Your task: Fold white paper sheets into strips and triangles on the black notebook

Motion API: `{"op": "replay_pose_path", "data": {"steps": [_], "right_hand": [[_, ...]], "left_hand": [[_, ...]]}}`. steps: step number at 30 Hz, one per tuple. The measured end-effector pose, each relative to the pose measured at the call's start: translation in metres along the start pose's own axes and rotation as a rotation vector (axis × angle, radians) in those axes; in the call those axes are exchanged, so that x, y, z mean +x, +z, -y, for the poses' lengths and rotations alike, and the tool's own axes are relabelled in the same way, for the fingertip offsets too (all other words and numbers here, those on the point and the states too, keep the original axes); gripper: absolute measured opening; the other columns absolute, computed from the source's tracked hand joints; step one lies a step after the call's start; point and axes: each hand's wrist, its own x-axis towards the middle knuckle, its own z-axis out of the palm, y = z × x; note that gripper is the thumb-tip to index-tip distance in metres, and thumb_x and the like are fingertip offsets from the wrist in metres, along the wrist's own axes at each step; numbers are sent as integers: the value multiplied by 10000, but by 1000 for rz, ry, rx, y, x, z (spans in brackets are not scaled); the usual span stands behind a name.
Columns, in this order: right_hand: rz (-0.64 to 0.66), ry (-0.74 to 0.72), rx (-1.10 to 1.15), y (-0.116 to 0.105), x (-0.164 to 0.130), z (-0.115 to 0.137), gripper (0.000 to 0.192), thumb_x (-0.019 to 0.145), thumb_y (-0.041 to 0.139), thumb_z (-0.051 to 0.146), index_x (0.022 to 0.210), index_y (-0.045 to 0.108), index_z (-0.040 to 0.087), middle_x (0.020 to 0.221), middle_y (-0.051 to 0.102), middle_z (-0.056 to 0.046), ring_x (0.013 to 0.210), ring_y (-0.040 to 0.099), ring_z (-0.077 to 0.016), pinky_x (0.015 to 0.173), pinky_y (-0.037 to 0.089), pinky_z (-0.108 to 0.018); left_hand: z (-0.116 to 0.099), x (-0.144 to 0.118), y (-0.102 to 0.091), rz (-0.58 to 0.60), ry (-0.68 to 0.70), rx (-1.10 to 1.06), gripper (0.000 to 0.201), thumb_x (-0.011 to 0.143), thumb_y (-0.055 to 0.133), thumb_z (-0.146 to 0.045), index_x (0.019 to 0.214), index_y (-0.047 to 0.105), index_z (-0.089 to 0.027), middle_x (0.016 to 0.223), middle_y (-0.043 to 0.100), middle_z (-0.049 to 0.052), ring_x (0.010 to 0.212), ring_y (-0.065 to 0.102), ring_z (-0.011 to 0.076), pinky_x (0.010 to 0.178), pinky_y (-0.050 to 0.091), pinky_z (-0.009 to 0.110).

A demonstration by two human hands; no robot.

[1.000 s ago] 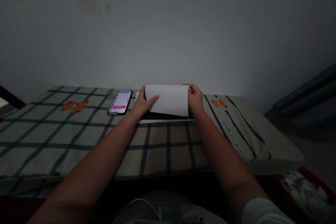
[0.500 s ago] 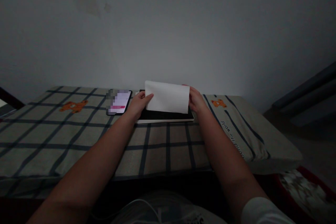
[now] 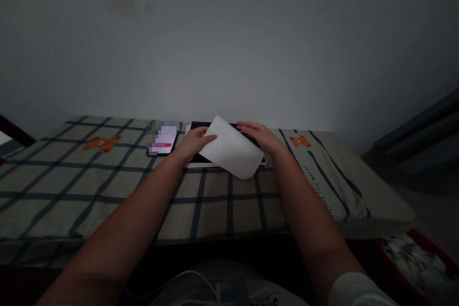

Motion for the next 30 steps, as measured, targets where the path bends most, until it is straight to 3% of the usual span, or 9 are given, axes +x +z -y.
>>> {"op": "replay_pose_path", "data": {"steps": [3,5,9,14,20,26,30], "right_hand": [[143,69,-90,6,-4,0,320,767,676,412,1031,730,239,1086,707,-55,949,621,-211,899,445,-376],[171,121,-72,9,-4,-3,286,757,688,400,979,739,229,1004,721,-50,848,624,-204,804,469,-351],[115,206,54,12,1,-12,249,717,711,357,910,719,200,934,716,-49,753,600,-176,665,453,-291],[-23,231,333,19,7,-19,257,690,712,297,921,669,193,880,700,-51,696,576,-159,603,440,-274],[-172,249,461,26,10,-22,219,707,688,249,906,622,188,844,687,-40,695,581,-151,614,460,-267],[-92,262,451,25,15,-32,208,761,675,338,885,642,174,855,690,-51,747,599,-152,665,479,-271],[-135,258,456,23,17,-37,231,801,639,401,878,650,183,824,683,-41,756,606,-146,692,481,-277]], "left_hand": [[-4,-6,2,117,-45,-22,398,647,774,-345,982,667,-159,910,703,79,672,618,156,594,456,253],[-6,-8,3,142,-66,-27,379,644,780,-327,968,676,-159,899,704,80,666,615,156,591,454,252],[-9,-6,3,72,-69,-165,371,670,769,-313,988,679,-145,948,705,90,735,632,168,652,488,265],[-9,0,1,24,-57,-495,398,833,576,-490,978,664,-129,997,696,119,899,657,219,782,541,333],[8,1,7,60,-75,-259,365,734,738,-331,1037,661,-143,1126,679,126,954,650,212,837,526,339],[16,4,3,17,-53,-186,334,726,739,-347,972,689,-128,1026,708,113,847,655,191,806,518,347],[15,5,1,28,-65,-181,282,733,738,-322,939,697,-134,1000,714,99,825,650,176,810,514,340]]}}
